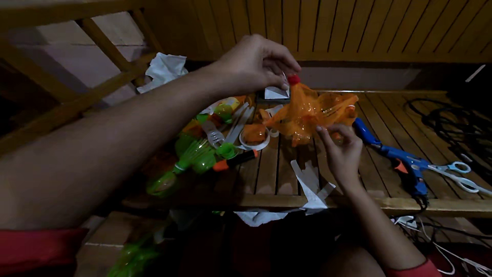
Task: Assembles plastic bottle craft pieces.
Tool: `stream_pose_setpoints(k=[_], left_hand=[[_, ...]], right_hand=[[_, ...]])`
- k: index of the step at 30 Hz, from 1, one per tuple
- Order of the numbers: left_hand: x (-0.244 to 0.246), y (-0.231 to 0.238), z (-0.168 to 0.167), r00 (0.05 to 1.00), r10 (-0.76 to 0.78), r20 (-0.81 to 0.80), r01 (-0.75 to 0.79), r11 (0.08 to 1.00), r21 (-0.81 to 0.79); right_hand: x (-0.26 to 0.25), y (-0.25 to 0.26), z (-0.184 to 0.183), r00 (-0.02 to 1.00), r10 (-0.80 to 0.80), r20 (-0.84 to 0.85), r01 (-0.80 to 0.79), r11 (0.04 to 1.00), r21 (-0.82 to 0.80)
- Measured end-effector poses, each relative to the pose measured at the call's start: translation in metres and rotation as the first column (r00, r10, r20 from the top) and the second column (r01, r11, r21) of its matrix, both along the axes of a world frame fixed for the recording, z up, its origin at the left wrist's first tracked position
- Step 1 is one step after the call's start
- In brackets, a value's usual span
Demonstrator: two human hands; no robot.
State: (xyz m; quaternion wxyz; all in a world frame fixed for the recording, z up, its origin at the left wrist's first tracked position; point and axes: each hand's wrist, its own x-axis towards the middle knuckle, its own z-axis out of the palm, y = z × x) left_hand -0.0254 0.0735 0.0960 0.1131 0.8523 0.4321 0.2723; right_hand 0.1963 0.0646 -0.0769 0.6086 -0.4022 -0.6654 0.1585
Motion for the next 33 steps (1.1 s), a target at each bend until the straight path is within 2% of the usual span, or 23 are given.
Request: stream_pose_setpoints(k=[3, 5, 8, 13, 15, 19, 26, 29, 33], left_hand=[[-0.009, 0.003, -0.004, 0.985, -0.122, -0.126, 0.147, 0.965, 0.219], [-0.013, 0.002, -0.001, 0.972, -0.166, -0.164, 0.206, 0.941, 0.269], [-0.013, -0.003, 0.005, 0.975, -0.171, -0.142, 0.199, 0.957, 0.211], [-0.015, -0.010, 0.010, 0.990, -0.109, -0.089, 0.111, 0.994, 0.012], [-0.017, -0.009, 0.010, 0.991, -0.130, -0.021, 0.127, 0.988, -0.092], [-0.011, -0.014, 0.009, 0.995, -0.100, 0.019, 0.101, 0.990, -0.102], [-0.005, -0.010, 0.005, 0.990, -0.123, -0.070, 0.123, 0.992, -0.002], [-0.005, -0.009, 0.005, 0.993, -0.058, -0.106, 0.056, 0.998, -0.019], [-0.004, -0.008, 0.004, 0.971, -0.009, -0.241, -0.010, 0.997, -0.078]], right_hand=[[0.002, -0.003, 0.002, 0.995, 0.089, -0.033, -0.090, 0.996, -0.022], [0.004, -0.003, 0.002, 0.986, 0.157, -0.053, -0.159, 0.986, -0.045], [0.008, -0.008, 0.007, 0.974, 0.220, -0.050, -0.224, 0.971, -0.089], [0.010, -0.010, 0.007, 0.958, 0.276, -0.072, -0.283, 0.954, -0.098], [0.011, -0.010, 0.007, 0.966, 0.252, -0.061, -0.257, 0.961, -0.101], [0.012, -0.010, 0.006, 0.988, 0.147, 0.040, -0.145, 0.989, -0.040], [0.011, -0.014, 0.005, 0.993, 0.063, 0.097, -0.068, 0.997, 0.047], [0.011, -0.014, 0.005, 0.994, 0.008, 0.111, -0.019, 0.995, 0.101], [0.010, -0.015, 0.005, 0.988, -0.058, 0.142, 0.037, 0.988, 0.147]])
